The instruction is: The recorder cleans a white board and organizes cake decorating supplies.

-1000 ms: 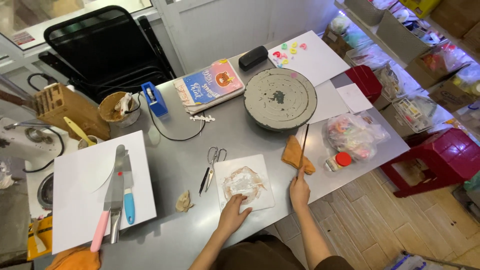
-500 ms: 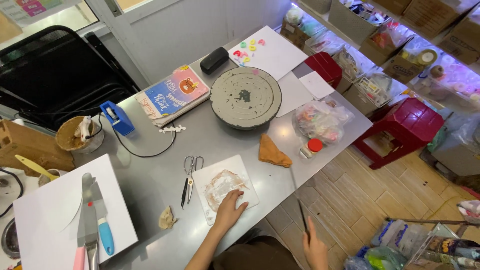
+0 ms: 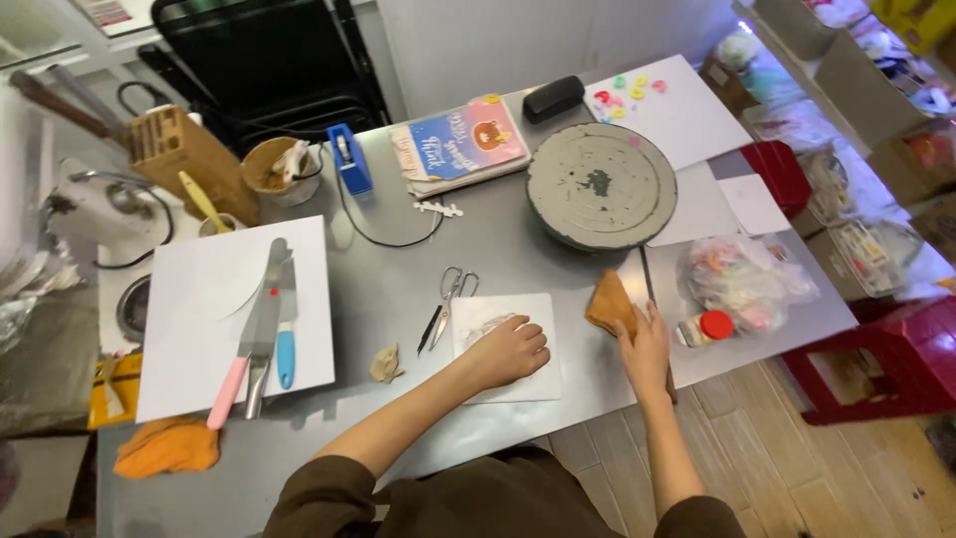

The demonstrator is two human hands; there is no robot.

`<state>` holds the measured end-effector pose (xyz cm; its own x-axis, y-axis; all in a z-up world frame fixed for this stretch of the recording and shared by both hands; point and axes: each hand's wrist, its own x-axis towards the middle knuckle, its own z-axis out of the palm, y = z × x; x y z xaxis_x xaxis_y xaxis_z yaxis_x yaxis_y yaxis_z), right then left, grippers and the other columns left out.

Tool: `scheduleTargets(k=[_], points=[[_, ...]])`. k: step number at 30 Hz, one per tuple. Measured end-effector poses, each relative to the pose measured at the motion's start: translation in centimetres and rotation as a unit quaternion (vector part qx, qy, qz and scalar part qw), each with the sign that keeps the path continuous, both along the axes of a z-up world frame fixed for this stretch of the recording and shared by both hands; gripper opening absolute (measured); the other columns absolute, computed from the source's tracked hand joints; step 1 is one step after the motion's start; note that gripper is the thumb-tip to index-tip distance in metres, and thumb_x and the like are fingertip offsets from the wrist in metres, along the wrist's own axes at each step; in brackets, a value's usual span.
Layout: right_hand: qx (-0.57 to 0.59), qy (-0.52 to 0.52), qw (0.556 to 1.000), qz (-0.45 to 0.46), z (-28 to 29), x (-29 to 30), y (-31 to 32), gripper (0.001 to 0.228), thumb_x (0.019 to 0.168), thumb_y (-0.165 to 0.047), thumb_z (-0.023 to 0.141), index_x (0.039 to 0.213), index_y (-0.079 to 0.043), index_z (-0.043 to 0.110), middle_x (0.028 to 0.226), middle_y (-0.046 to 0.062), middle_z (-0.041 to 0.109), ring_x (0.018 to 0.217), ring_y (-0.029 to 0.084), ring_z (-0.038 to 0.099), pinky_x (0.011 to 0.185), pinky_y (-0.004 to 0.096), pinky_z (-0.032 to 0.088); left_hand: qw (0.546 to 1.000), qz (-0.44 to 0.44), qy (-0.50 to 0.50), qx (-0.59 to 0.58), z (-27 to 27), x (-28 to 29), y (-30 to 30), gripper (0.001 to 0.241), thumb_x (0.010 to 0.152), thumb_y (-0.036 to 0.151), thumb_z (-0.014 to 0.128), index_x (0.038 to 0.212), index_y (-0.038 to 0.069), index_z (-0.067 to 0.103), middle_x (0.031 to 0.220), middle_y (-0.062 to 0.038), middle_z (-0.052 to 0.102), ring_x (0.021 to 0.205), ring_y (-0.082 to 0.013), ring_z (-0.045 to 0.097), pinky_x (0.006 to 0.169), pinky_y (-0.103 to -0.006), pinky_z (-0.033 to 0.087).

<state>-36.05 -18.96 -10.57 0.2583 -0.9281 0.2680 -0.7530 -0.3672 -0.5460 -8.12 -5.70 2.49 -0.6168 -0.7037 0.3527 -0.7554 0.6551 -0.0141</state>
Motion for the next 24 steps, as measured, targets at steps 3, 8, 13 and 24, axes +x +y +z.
scheduleTargets(k=[3, 8, 13, 24], points=[[0.023, -0.144, 0.966, 0.213, 12.2, 7.5, 3.7, 0.056, 0.106, -0.041, 0.045, 0.149, -0.007, 0.052, 0.166, 0.016, 0.037, 0.153, 0.039, 0.033, 0.124, 0.051, 0.027, 0.999, 0.028, -0.039, -0.019, 0.8, 0.4, -0.8, 0.005, 0.084, 0.015, 0.064, 0.080, 0.012, 0.065, 0.085, -0.003, 0.066, 0.092, -0.0218, 0.064, 0.096, -0.0416, 0.052], [-0.046, -0.135, 0.925, 0.353, 17.1, 12.3, 7.8, 0.077, 0.106, -0.064, 0.020, 0.150, -0.011, 0.053, 0.168, 0.020, 0.030, 0.158, 0.043, 0.019, 0.127, 0.059, 0.008, 0.996, 0.056, -0.062, 0.016, -0.4, 0.8, -2.7, 0.010, 0.085, 0.018, 0.065, 0.091, 0.009, 0.068, 0.094, -0.005, 0.068, 0.096, -0.0240, 0.065, 0.088, -0.0408, 0.051], [-0.098, -0.113, 0.903, 0.402, 18.1, 14.1, 10.0, 0.086, 0.101, -0.074, 0.010, 0.144, -0.019, 0.061, 0.166, 0.019, 0.032, 0.158, 0.044, 0.017, 0.126, 0.066, 0.001, 0.991, 0.042, 0.063, -0.106, -3.6, 1.5, -3.2, 0.030, 0.076, 0.021, 0.066, 0.104, 0.009, 0.068, 0.105, -0.007, 0.070, 0.102, -0.0248, 0.067, 0.091, -0.0436, 0.050], [-0.183, -0.094, 0.885, 0.417, 15.8, 14.0, 9.0, 0.034, 0.095, -0.044, 0.062, 0.113, -0.020, 0.077, 0.150, 0.006, 0.055, 0.149, 0.032, 0.039, 0.127, 0.068, 0.013, 0.999, 0.040, 0.027, 0.010, -7.9, 1.8, -3.3, 0.023, 0.076, 0.023, 0.068, 0.097, 0.014, 0.067, 0.099, -0.003, 0.071, 0.100, -0.0243, 0.067, 0.089, -0.0438, 0.050]])
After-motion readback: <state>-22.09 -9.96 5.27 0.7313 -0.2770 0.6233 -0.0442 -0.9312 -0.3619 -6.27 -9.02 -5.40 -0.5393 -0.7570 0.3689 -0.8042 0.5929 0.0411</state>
